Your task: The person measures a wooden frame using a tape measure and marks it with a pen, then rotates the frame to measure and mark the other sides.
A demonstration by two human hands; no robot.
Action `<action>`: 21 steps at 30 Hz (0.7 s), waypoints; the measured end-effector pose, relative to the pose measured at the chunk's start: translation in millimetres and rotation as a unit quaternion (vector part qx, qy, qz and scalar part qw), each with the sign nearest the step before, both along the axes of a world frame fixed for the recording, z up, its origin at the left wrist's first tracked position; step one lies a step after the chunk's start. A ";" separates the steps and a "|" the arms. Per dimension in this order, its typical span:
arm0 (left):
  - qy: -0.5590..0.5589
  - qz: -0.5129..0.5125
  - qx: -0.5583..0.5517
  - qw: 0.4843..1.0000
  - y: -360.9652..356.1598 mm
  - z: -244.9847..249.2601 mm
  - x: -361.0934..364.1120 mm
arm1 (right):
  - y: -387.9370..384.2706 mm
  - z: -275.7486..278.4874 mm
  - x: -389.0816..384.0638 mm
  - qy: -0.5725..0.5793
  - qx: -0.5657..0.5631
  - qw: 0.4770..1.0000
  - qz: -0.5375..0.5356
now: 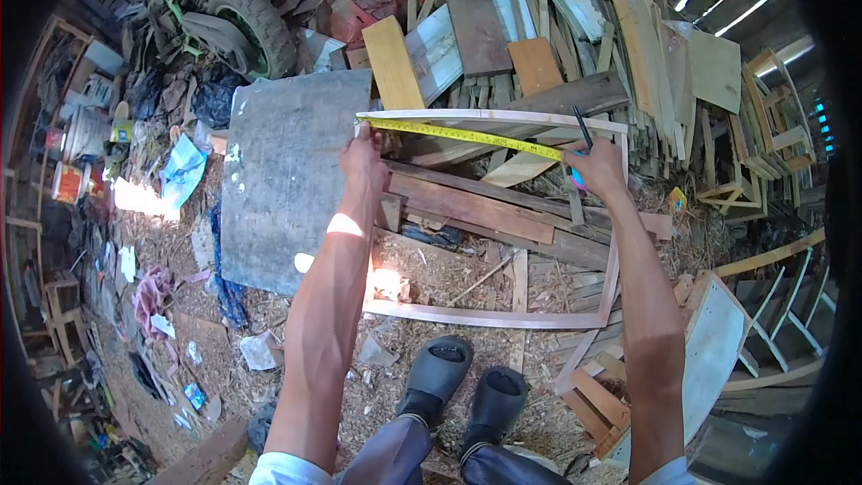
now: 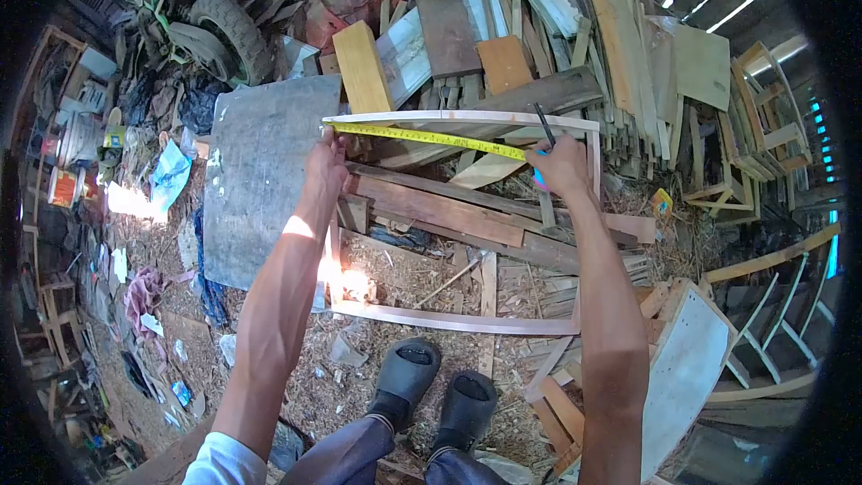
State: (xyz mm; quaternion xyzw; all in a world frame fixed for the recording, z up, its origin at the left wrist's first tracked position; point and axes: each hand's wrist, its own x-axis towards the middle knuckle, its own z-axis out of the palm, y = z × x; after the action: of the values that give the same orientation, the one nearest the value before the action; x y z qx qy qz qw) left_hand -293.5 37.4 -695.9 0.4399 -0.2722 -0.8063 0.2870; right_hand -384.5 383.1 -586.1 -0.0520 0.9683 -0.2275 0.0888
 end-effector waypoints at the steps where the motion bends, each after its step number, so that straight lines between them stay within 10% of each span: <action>1: 0.026 0.004 -0.003 1.000 -2.7 1.0 2.9 | 0.0 -1.2 -1.0 0.000 -0.002 1.000 0.004; 13: 0.056 -0.248 -0.019 0.967 76.9 36.4 16.4 | 4.5 7.5 -14.2 -0.168 -0.078 0.982 0.028; 21: 0.090 -0.245 0.008 0.965 79.5 40.2 12.0 | 1.4 25.6 -12.9 -0.210 -0.133 0.967 0.064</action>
State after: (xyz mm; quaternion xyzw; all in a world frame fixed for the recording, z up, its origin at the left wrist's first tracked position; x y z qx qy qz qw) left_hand -281.5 116.9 -655.7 0.2878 -0.3381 -0.8904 0.1003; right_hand -397.5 384.5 -560.5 -0.0763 0.8837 -0.3539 0.2965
